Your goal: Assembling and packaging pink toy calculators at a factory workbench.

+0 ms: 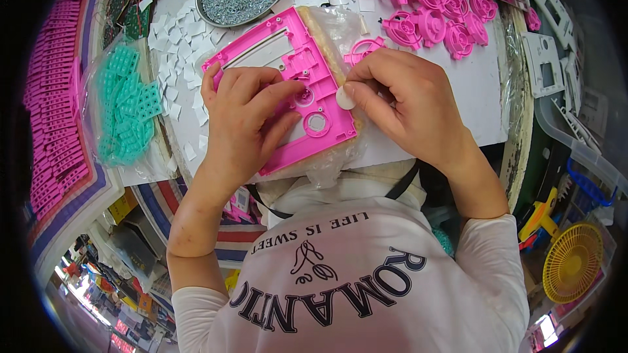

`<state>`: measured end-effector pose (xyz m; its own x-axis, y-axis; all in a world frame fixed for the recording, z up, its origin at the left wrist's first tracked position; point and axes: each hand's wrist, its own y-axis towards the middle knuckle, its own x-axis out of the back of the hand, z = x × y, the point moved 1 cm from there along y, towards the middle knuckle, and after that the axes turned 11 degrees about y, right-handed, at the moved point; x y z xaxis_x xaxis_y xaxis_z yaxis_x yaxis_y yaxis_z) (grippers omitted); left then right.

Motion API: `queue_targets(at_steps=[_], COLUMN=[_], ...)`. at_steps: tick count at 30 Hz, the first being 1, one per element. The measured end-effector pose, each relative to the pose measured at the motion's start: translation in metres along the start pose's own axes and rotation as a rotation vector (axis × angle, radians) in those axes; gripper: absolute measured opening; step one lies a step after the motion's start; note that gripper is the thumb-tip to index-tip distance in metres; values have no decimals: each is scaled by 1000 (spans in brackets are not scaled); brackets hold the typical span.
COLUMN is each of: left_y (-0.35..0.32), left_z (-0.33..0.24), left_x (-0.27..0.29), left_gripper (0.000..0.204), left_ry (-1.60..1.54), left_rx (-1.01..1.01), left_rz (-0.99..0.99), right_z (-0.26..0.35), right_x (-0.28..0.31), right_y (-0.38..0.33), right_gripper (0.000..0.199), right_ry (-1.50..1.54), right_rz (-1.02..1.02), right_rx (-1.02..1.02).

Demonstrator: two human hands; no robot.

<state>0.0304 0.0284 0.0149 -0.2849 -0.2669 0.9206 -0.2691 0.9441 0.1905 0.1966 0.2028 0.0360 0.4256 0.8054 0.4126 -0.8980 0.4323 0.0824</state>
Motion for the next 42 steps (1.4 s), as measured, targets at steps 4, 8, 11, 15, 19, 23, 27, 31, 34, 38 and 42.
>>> queue_targets(at_steps=[4, 8, 11, 15, 19, 23, 27, 31, 34, 38, 42], left_y=[-2, -1, -1, -1, -6, -14, -18, -21, -21, -20, -21], left_z=[2, 2, 2, 3, 6, 8, 7, 9, 8, 9, 10], left_x=[-1, -1, 0, -1, -5, -5, -7, -12, -14, -14, -13], left_gripper=[29, 28, 27, 32, 50, 61, 55, 51, 48, 45, 40], left_ry=[4, 1, -4, 3, -39, -37, -98, -119, -139, -167, -175], left_rx=[-20, -17, -12, -29, -20, -4, 23, 41, 55, 54, 57], left_rz=[3, 8, 16, 9, -112, -141, -150, -177, -193, -210, -218], right_z=[-1, -1, -2, -2, 2, 5, 8, 9, 11, 15, 21], right_x=[-2, -2, -1, -3, -12, -23, -39, -49, -49, -49, -53], right_y=[-1, -1, -1, 1, 4, 14, 23, 30, 34, 39, 41], right_gripper=[7, 8, 9, 10, 11, 13, 13, 14, 14, 17, 16], right_ry=[26, 9, -17, -41, -36, -177, -351, -515, -566, -544, -590], right_rz=[-7, -11, -15, -13, -15, 32, 86, 176, 243, 296, 297], right_rx=[-8, -11, 8, 27, 26, 159, 198, 211, 221, 116, 31])
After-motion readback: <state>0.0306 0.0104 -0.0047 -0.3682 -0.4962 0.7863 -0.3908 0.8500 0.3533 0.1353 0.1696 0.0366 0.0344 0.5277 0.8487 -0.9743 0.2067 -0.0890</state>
